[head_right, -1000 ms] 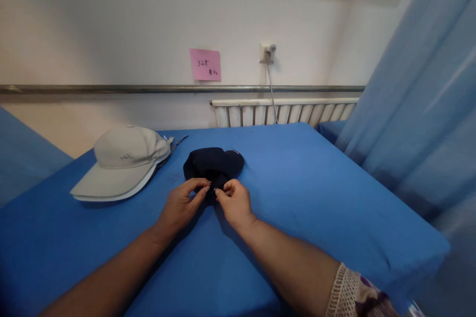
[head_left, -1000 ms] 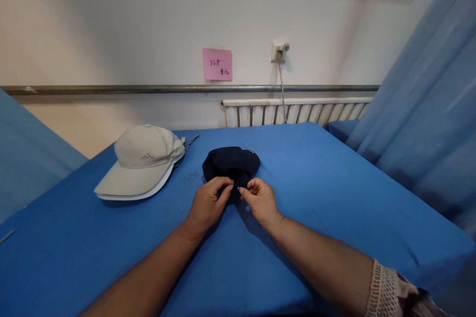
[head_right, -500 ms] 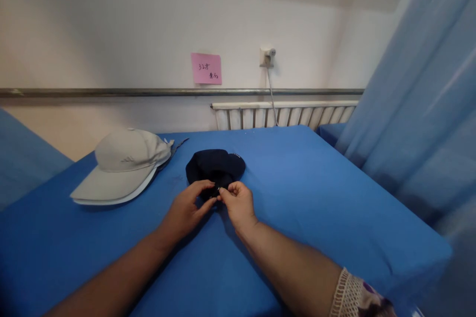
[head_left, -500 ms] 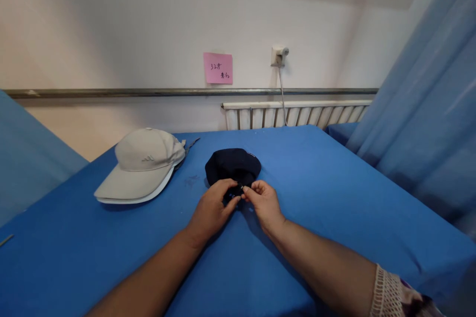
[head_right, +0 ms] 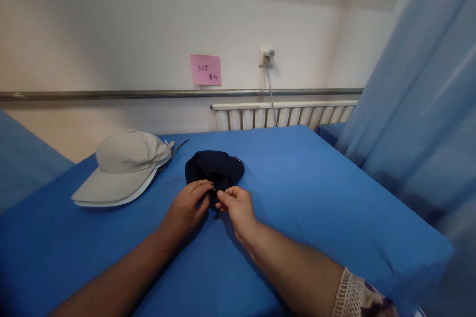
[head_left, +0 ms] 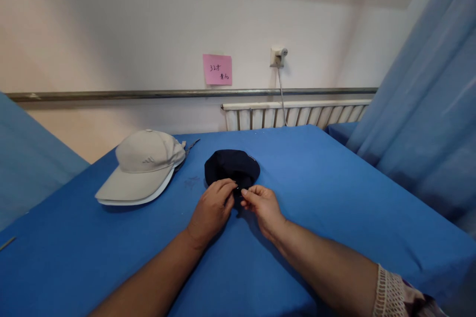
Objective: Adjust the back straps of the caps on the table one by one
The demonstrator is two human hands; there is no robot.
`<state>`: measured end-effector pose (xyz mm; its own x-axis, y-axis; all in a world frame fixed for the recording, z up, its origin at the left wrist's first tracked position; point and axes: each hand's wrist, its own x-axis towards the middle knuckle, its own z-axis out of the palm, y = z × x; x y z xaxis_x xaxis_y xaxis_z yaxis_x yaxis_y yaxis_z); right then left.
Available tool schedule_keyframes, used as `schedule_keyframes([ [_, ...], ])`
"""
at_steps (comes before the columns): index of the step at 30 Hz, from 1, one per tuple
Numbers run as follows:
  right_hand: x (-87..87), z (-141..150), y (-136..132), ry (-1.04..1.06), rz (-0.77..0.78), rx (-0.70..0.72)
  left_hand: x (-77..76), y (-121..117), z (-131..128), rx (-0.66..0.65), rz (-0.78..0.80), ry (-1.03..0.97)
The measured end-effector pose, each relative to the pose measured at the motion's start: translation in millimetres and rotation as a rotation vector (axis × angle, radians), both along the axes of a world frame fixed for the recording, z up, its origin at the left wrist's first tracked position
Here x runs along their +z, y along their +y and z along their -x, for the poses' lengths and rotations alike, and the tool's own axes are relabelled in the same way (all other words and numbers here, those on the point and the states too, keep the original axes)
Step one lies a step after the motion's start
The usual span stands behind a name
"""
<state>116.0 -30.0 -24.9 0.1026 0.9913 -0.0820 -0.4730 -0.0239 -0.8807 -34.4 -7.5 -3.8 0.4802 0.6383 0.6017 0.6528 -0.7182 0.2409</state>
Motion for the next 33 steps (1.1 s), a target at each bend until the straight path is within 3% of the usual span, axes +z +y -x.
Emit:
schedule_keyframes([
  [11,-7.5,-3,8,-0.169,-0.12,-0.016,2.1,1,0,0.049,0.064,-0.165],
  [16,-13.3,-8,11,-0.541,-0.287,-0.056,3.6,3,2,0.091,0.131,-0.219],
  [22,-0.3,-24,18,-0.981,-0.576,-0.208,8.7,1,1,0.071,0.229,-0.222],
  [27,5.2,-35,24,-1.06,-0.801,-0.015,9.4,4,5,0.07,0.328,-0.221],
  [33,-1.2,-34,27,-0.988,-0.703,0.092,7.4,11,8,-0.017,0.516,-0.266],
])
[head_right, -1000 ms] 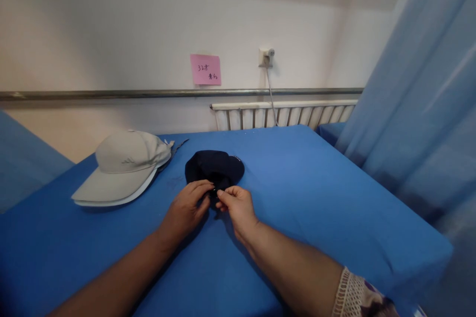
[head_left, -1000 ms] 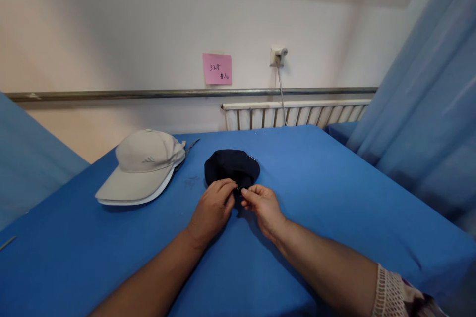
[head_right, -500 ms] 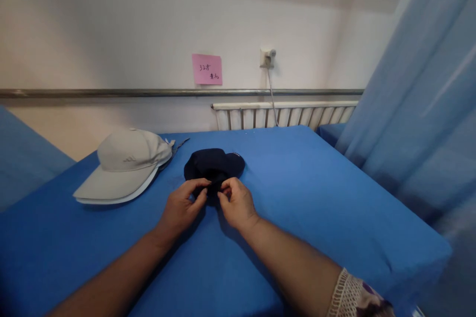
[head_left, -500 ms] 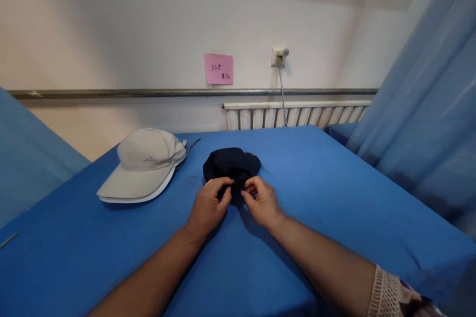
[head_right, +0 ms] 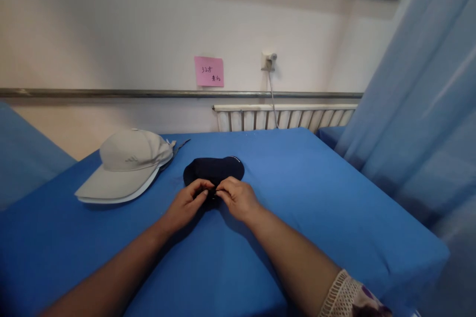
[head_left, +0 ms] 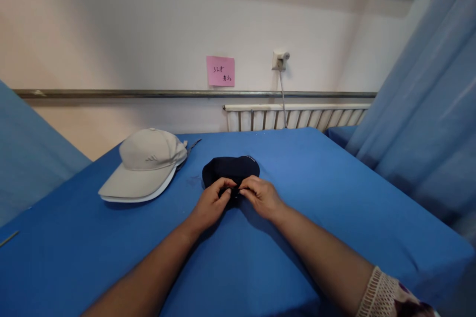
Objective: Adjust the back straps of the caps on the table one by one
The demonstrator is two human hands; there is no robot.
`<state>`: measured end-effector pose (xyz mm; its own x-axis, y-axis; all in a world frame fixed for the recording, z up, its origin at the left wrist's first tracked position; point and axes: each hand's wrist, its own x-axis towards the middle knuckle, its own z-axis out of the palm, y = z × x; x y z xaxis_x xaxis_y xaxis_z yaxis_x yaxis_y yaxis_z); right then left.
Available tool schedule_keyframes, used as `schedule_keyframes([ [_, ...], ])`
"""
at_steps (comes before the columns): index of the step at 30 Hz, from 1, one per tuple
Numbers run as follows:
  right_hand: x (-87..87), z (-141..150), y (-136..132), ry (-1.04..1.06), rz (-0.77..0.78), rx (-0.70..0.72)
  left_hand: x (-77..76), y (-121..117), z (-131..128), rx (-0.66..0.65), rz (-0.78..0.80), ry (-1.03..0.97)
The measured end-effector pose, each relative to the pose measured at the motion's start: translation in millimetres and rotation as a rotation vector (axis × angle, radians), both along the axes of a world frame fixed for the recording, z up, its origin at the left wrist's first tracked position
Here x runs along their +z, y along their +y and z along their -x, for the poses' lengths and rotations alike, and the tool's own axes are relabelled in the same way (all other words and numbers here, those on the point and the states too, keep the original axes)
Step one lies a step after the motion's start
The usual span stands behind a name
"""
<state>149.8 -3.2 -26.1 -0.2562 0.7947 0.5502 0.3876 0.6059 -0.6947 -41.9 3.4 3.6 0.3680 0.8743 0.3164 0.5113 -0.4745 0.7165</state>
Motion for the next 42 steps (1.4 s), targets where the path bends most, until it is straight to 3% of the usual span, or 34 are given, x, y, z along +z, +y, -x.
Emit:
schedule_keyframes([
  [5,-9.3,4,8,0.085,0.24,-0.026,-0.2,2,-1,-0.087,0.158,-0.024],
  [9,-17.3,4,15,0.111,0.391,-0.033,-1.4,0,-2,-0.104,0.162,0.006],
  [13,-17.8,3,15,0.067,0.394,-0.038,-5.1,-2,-4,-0.045,0.085,0.124],
  [17,-14.3,1,14,0.07,0.393,-0.04,-7.1,-3,-6,-0.05,0.048,0.094],
  [24,-20.5,4,18,0.288,0.481,0.015,-1.4,-4,-11,-0.057,0.296,-0.181],
  [30,-21.4,9,12,0.336,0.398,-0.182,-4.1,1,-10,0.078,0.43,-0.375],
  [34,-12.3,12,-3,0.272,0.178,-0.125,-5.7,5,-9,0.154,0.399,-0.438],
  [42,-13.7,20,-8,0.174,0.138,-0.23,-6.1,0,-13,0.098,0.317,-0.366],
])
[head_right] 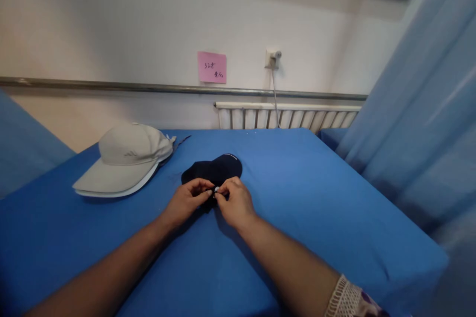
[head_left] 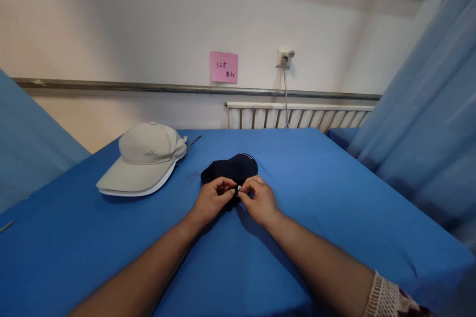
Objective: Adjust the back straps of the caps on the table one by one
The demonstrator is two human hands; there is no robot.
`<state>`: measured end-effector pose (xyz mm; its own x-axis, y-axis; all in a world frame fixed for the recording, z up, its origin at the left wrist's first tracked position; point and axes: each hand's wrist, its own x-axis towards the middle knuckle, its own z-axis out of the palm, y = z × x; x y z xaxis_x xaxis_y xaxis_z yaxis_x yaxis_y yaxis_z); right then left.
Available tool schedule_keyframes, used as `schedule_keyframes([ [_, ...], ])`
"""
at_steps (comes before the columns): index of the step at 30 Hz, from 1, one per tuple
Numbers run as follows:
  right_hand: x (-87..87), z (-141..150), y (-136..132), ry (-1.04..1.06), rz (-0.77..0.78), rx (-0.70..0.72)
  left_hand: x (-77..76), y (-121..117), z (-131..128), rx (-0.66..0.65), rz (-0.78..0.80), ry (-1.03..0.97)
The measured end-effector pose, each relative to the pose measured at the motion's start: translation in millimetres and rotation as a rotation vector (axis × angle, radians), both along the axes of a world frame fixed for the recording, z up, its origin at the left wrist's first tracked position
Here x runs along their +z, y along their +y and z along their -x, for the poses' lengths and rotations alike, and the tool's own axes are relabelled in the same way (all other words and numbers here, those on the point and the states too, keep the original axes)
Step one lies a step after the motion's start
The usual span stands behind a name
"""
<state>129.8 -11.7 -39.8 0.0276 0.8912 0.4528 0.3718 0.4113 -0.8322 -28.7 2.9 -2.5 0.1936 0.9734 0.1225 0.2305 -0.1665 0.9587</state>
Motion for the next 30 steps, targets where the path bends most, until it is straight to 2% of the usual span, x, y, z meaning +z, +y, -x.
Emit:
schedule_keyframes([
  [5,-1.9,1,1,-0.077,-0.006,-0.016,-1.0,0,-1,-0.013,-0.05,0.123],
  [9,0.0,2,-2,-0.062,-0.022,0.01,-2.5,1,-2,0.033,-0.066,0.193],
  [12,-0.2,1,-2,-0.023,-0.02,0.025,-3.5,2,-1,0.045,-0.055,0.187],
  [19,-8.3,-4,7,0.064,0.129,-0.001,-4.1,2,3,0.016,-0.011,0.106],
  [25,-7.7,-5,5,0.029,0.111,0.047,-5.1,1,3,-0.016,-0.035,0.108],
  [30,-8.3,-7,8,0.093,0.104,0.05,-4.1,-1,2,-0.037,-0.096,0.218],
])
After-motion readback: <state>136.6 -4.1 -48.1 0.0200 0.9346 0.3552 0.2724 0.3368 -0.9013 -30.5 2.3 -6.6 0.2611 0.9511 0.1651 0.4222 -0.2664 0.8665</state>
